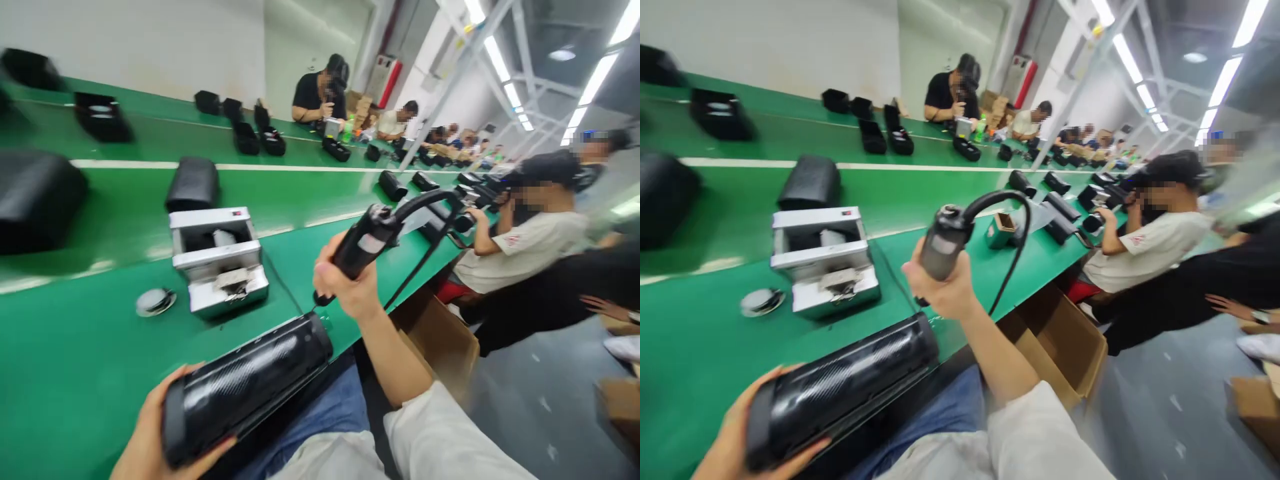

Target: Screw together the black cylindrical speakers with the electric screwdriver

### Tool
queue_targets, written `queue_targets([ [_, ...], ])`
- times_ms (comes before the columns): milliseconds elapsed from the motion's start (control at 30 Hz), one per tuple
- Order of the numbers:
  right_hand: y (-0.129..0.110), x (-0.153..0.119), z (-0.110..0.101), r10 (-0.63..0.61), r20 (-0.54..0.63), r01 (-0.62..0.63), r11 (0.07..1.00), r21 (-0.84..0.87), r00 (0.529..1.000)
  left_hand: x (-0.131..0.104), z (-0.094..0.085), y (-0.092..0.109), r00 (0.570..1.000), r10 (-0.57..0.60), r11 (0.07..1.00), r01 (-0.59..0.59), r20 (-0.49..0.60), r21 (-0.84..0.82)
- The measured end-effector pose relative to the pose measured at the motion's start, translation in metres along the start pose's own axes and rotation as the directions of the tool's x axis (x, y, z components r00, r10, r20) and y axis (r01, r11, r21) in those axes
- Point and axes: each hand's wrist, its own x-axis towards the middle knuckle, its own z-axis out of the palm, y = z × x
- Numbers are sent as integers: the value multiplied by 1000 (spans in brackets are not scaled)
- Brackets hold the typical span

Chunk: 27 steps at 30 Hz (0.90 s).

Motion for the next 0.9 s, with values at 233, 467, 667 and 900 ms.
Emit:
queue_targets([
  [233,-45,16,22,-78,202,77,997,16,976,1,-10,23,992,13,998,-6,122,-65],
  [467,-63,46,101,-364,-2,362,927,102,932,-2,-9,25,986,43,991,-22,158,-133],
  [667,-7,66,144,-246,-53,244,969,-38,968,-3,-9,26,987,66,989,-44,149,-143],
  [900,7,75,141,-229,-80,223,972,-72,970,-1,-9,26,987,89,986,-68,137,-152],
])
